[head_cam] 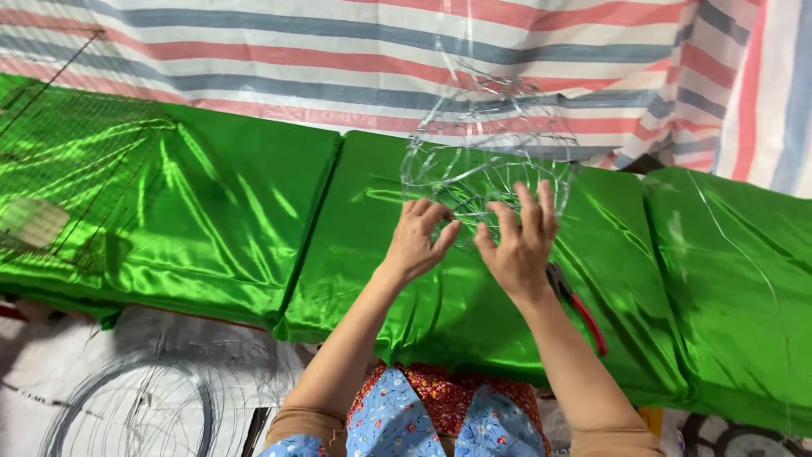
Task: Attaching and weaving thin metal wires onto a wire mesh frame to build a structure.
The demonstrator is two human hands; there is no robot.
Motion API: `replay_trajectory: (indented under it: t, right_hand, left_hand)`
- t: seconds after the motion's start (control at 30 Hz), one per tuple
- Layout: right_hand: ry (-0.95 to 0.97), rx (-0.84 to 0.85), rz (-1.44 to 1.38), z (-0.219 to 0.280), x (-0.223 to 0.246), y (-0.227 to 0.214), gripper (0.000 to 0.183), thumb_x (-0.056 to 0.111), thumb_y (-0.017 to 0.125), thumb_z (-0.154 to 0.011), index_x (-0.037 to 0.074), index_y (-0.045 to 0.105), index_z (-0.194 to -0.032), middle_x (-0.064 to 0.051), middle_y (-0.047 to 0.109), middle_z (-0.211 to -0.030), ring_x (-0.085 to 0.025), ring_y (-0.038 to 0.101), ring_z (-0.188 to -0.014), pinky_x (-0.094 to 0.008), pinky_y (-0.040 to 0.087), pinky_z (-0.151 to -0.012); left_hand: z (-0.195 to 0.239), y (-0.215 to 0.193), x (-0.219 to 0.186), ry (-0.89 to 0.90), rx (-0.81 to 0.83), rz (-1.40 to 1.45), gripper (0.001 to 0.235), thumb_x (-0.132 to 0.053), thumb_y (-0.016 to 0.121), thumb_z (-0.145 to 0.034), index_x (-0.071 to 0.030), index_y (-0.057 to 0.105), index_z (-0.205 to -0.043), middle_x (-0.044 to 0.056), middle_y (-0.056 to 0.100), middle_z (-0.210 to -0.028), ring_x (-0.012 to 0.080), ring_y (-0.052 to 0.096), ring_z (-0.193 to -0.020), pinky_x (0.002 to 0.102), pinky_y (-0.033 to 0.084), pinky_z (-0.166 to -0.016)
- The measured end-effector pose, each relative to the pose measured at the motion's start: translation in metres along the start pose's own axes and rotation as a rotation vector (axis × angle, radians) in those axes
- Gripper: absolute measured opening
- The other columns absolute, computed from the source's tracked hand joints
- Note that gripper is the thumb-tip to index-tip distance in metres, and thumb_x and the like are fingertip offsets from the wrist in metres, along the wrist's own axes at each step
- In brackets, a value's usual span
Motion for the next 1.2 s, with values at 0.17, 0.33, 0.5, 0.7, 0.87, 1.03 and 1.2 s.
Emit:
replay_trajectory:
  t: [0.17, 0.33, 0.5, 0.7, 0.87, 1.03, 1.2]
  right_hand:
    - [-0.004, -0.090, -0.053, -0.004, -0.001, 0.008, 0.032, 0.033, 0.072, -0.083, 0.017, 0.066, -0.110, -0.018, 0.056, -0.138, -0.044, 0.033, -0.149, -0.054, 0.025, -0.121]
    - [0.025, -0.017, -0.039, -0.011, 0.000, 0.009, 0.038, 0.036, 0.067, -0.091, 0.015, 0.061, -0.122, -0.021, 0.048, -0.147, -0.045, 0.034, -0.148, -0.056, 0.029, -0.118]
    - [0.089, -0.092, -0.118, 0.004, -0.003, 0.007, 0.044, 0.041, 0.066, -0.091, 0.015, 0.057, -0.125, -0.024, 0.034, -0.158, -0.045, 0.028, -0.149, -0.058, 0.027, -0.119]
    - [0.135, -0.198, -0.233, 0.029, -0.016, 0.012, 0.025, 0.031, 0.070, -0.095, 0.013, 0.059, -0.109, -0.021, 0.039, -0.155, -0.043, 0.038, -0.145, -0.058, 0.035, -0.116]
    - [0.139, -0.198, -0.274, 0.013, -0.014, 0.006, 0.022, 0.033, 0.069, -0.098, 0.015, 0.058, -0.103, -0.022, 0.034, -0.157, -0.042, 0.035, -0.146, -0.056, 0.033, -0.118]
    - [0.153, -0.141, -0.196, 0.003, -0.012, 0.002, 0.044, 0.058, 0.060, -0.098, 0.015, 0.058, -0.106, -0.024, 0.034, -0.157, -0.041, 0.036, -0.146, -0.056, 0.031, -0.119]
    - [0.168, -0.145, -0.120, -0.002, -0.011, 0.005, 0.043, 0.058, 0.053, -0.101, 0.016, 0.059, -0.100, -0.022, 0.038, -0.156, -0.041, 0.037, -0.146, -0.052, 0.041, -0.113]
  left_hand:
    - [-0.009, -0.002, -0.020, -0.088, -0.040, 0.090, 0.048, -0.052, 0.079, -0.087, -0.006, 0.063, -0.086, 0.013, 0.055, -0.080, 0.0369, 0.062, -0.086, 0.047, 0.045, -0.089]
    - [-0.015, 0.013, 0.001, -0.194, -0.061, 0.061, 0.036, -0.052, 0.077, -0.089, -0.017, 0.069, -0.086, 0.004, 0.050, -0.075, 0.0292, 0.061, -0.083, 0.045, 0.042, -0.094]
    - [-0.031, 0.016, -0.003, -0.265, -0.007, 0.071, 0.038, -0.052, 0.075, -0.093, -0.017, 0.067, -0.081, 0.002, 0.052, -0.076, 0.0257, 0.060, -0.084, 0.057, 0.037, -0.101]
    - [-0.055, 0.009, -0.009, -0.302, -0.041, 0.116, 0.037, -0.043, 0.076, -0.094, -0.011, 0.065, -0.080, 0.008, 0.053, -0.075, 0.0303, 0.060, -0.078, 0.051, 0.046, -0.086]
    - [-0.075, -0.001, -0.019, -0.400, -0.087, 0.183, 0.037, -0.041, 0.077, -0.095, -0.008, 0.067, -0.080, 0.010, 0.056, -0.076, 0.0268, 0.060, -0.075, 0.047, 0.050, -0.078]
    - [-0.074, 0.000, -0.015, -0.494, -0.045, 0.132, 0.044, -0.049, 0.077, -0.092, -0.007, 0.068, -0.082, 0.012, 0.055, -0.071, 0.0345, 0.064, -0.071, 0.052, 0.050, -0.072]
    - [-0.072, 0.000, -0.014, -0.554, 0.008, 0.101, 0.045, -0.052, 0.080, -0.087, -0.008, 0.068, -0.083, 0.009, 0.056, -0.070, 0.0314, 0.064, -0.071, 0.049, 0.052, -0.071]
Point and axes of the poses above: each hand's wrist, its own z-axis away from the middle knuckle, its own y-axis out of the palm, x = y × z, the point moved 3 cm from there along -z, towards the middle knuckle
